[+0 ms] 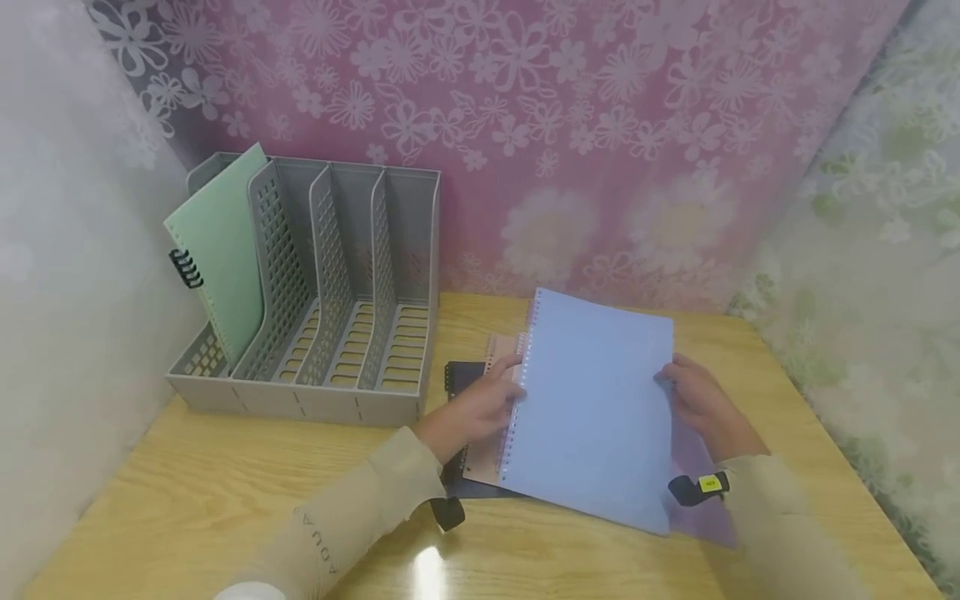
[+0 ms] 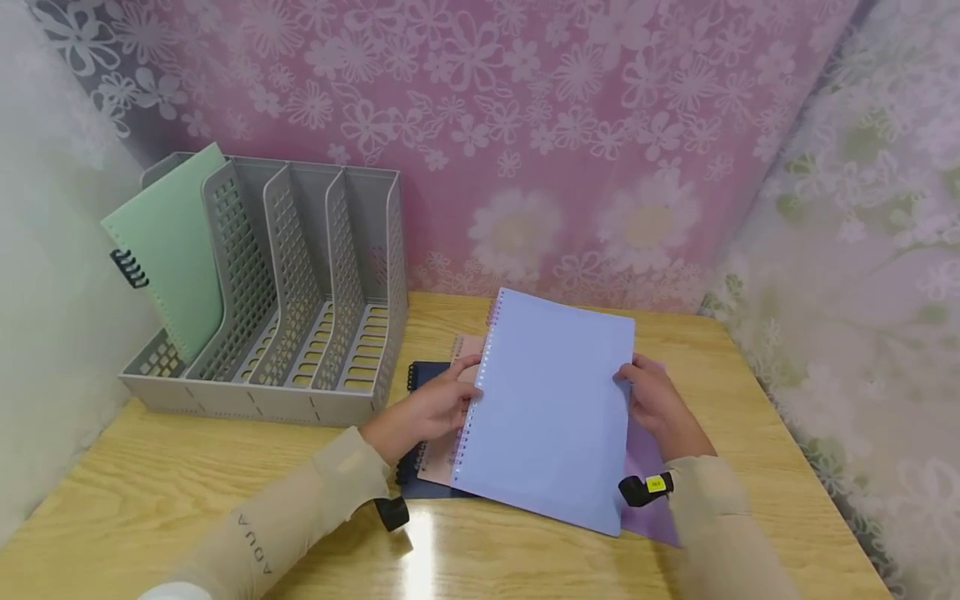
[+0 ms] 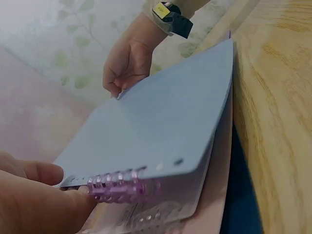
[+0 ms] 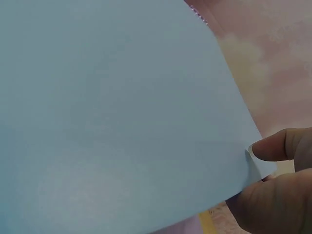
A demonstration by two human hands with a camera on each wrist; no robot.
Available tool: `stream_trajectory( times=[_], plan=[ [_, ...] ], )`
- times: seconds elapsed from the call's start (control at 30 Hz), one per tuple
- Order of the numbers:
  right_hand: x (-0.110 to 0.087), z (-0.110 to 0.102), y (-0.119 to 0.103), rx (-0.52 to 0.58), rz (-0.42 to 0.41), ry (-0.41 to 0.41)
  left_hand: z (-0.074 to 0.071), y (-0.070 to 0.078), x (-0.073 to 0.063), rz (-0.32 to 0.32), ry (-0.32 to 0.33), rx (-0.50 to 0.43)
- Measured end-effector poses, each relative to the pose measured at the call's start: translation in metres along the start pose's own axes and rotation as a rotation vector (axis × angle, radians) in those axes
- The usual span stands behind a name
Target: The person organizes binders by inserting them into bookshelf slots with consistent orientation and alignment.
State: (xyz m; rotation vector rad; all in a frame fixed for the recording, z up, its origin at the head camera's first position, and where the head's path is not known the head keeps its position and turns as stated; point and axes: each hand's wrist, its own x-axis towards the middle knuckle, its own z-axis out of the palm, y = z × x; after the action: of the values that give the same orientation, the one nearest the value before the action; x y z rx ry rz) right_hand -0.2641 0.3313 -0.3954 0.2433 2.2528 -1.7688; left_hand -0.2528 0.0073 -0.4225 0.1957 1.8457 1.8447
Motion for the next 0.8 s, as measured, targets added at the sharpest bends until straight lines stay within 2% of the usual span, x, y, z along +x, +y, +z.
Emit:
stream_trajectory(
  times=[0.07, 0.1, 0.17, 0.23, 0.33, 0.47, 0.57, 0.8],
  plan=[
    [-0.002, 0.004, -0.003, 0.016, -0.011, 0.002, -0.004, 0.002, -0.005, 0.01, -0.017, 0.021],
    [-0.003, 0.006, -0.004, 0.013, -0.019, 0.005, -0.006, 0.003, -0.007, -0.018, -0.024, -0.083],
    [-0.005, 0.012, -0.009, 0.005, -0.031, 0.012, -0.011, 0.005, -0.011, -0.012, -0.053, -0.096],
    [-0.007, 0.018, -0.014, 0.005, -0.049, 0.019, -0.016, 0.006, -0.014, -0.025, -0.08, -0.183],
    [-0.011, 0.026, -0.023, -0.041, -0.078, 0.04, -0.024, 0.01, -0.02, -0.025, -0.099, -0.204],
    [-0.014, 0.039, -0.034, 0.025, -0.105, 0.023, -0.037, 0.016, -0.029, -0.027, -0.094, -0.219],
    [-0.016, 0.049, -0.04, 0.123, -0.106, -0.009, -0.049, 0.017, -0.035, -0.021, -0.128, -0.202],
    [-0.017, 0.07, -0.047, 0.224, -0.165, -0.06, -0.075, 0.019, -0.053, -0.018, -0.202, -0.162]
  ],
)
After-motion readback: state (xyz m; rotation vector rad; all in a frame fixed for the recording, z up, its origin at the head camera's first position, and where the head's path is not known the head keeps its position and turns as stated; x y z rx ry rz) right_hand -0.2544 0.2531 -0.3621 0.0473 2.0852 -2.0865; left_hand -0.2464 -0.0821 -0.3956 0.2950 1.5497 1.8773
